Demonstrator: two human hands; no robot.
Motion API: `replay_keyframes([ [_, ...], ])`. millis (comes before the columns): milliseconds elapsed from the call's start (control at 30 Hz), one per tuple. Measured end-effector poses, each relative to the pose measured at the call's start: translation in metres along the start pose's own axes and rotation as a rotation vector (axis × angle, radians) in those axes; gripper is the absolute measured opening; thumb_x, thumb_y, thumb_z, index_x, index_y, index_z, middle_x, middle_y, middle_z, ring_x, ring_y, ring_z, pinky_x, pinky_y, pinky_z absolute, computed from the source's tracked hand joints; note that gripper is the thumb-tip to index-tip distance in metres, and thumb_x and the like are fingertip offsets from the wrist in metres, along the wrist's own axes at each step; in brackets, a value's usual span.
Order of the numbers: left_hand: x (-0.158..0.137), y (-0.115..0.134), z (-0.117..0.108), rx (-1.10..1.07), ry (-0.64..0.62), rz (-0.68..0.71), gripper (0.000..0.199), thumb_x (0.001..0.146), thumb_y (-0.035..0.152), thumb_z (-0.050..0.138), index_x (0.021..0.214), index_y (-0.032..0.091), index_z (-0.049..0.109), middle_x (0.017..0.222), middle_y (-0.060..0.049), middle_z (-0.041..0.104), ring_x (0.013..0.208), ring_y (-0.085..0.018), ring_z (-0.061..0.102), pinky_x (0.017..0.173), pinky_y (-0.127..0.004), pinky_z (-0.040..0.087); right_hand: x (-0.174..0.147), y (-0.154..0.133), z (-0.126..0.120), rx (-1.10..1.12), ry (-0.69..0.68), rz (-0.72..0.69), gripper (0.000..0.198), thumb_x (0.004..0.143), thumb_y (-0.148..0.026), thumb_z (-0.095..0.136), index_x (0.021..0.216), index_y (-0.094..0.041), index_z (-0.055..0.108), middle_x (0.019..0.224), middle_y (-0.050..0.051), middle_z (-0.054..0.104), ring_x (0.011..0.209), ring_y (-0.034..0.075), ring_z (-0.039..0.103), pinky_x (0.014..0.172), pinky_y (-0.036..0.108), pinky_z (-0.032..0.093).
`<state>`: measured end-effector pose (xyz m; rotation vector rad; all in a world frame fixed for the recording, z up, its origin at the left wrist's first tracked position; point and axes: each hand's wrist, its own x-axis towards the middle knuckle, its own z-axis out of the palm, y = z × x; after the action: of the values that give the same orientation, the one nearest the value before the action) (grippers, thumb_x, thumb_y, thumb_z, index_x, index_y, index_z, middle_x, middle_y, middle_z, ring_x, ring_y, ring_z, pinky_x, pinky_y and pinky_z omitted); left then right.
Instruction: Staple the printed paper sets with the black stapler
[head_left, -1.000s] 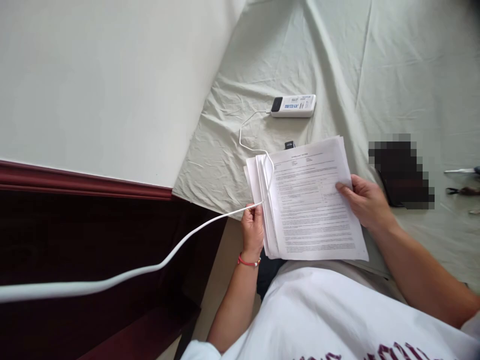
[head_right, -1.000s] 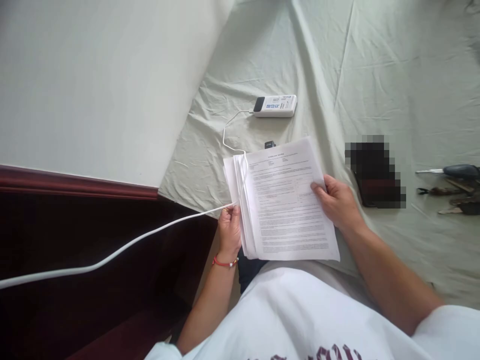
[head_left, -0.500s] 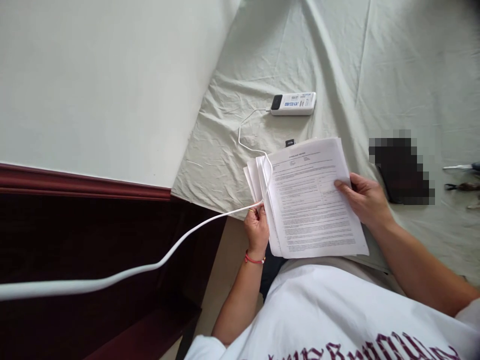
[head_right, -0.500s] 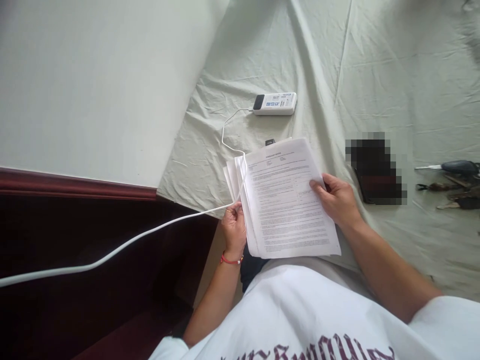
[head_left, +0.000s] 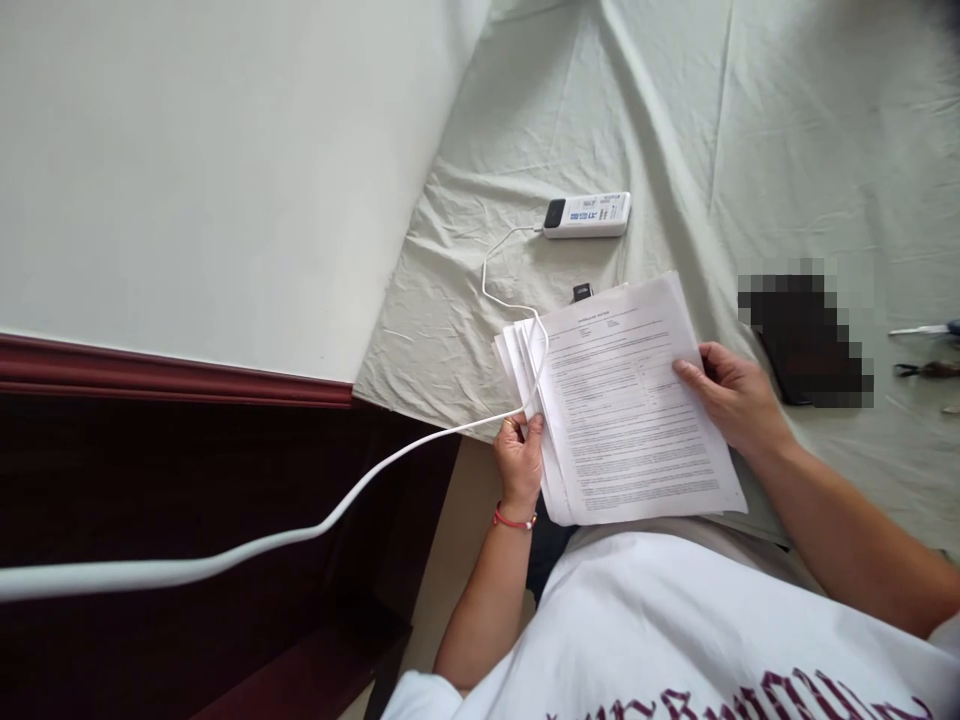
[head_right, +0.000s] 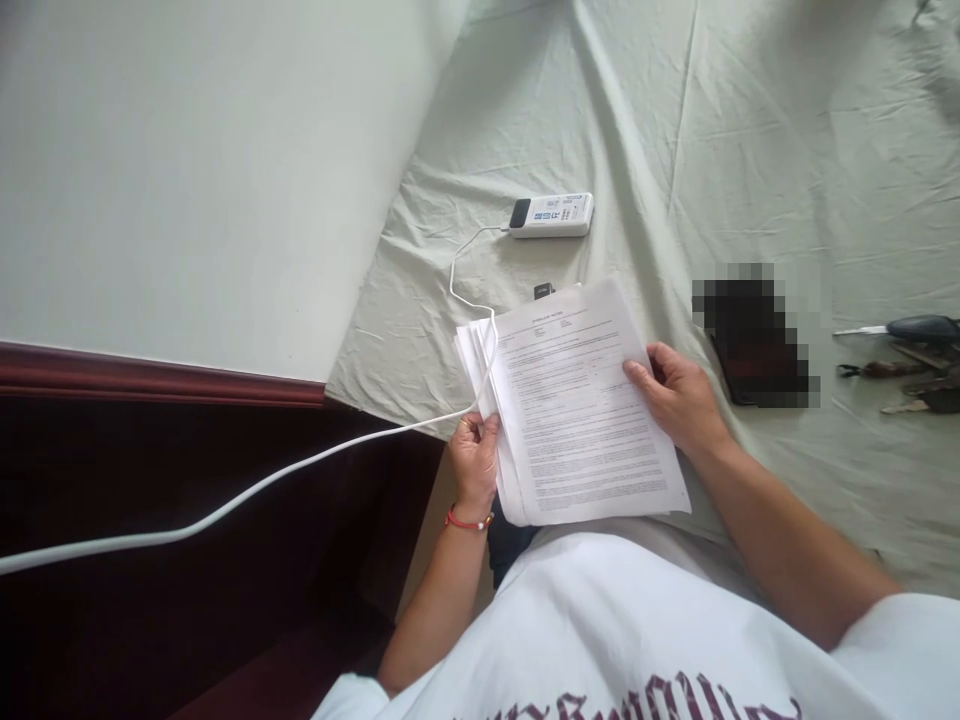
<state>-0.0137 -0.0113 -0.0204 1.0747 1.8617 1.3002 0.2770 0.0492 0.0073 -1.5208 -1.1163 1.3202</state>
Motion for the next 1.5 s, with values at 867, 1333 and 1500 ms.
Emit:
replay_keyframes([
  [867, -0.003, 0.002, 0.002, -0.092, 0.049, 0.07, 0.041, 0.09, 0.054, 0.072, 0.1, 0.023, 0.046, 0.086, 0.0, 0.066, 0.078, -0.015, 0.068, 0.078, -0.028, 0.054, -0.001, -0.003, 0.0, 0.013, 0.05, -0.019, 0.032, 0.09, -0.054, 0.072, 0.077, -0.026, 0.061, 0.073, 0.0, 0.061, 0.061, 0.016, 0.049, 0.052, 0.031, 0.038],
  [1333, -0.007, 0.005, 0.003, -0.131, -0.047, 0.087, 0.051, 0.095, 0.054, 0.066, 0.127, 0.023, 0.04, 0.112, -0.013, 0.076, 0.1, -0.021, 0.076, 0.096, -0.038, 0.057, -0.002, -0.008, 0.0, -0.133, 0.021, -0.068, 0.03, 0.092, -0.057, 0.067, 0.085, -0.028, 0.066, 0.077, 0.002, 0.065, 0.067, 0.02, 0.055, 0.056, 0.033, 0.042],
  [1500, -0.006, 0.003, 0.003, -0.129, -0.017, 0.114, 0.046, 0.096, 0.055, 0.064, 0.12, 0.024, 0.04, 0.117, -0.015, 0.074, 0.108, -0.022, 0.074, 0.1, -0.039, 0.055, -0.001, -0.01, -0.002, -0.245, 0.045, -0.071, 0.036, 0.083, -0.056, 0.079, 0.074, -0.026, 0.059, 0.063, -0.001, 0.053, 0.06, 0.017, 0.047, 0.051, 0.031, 0.035],
])
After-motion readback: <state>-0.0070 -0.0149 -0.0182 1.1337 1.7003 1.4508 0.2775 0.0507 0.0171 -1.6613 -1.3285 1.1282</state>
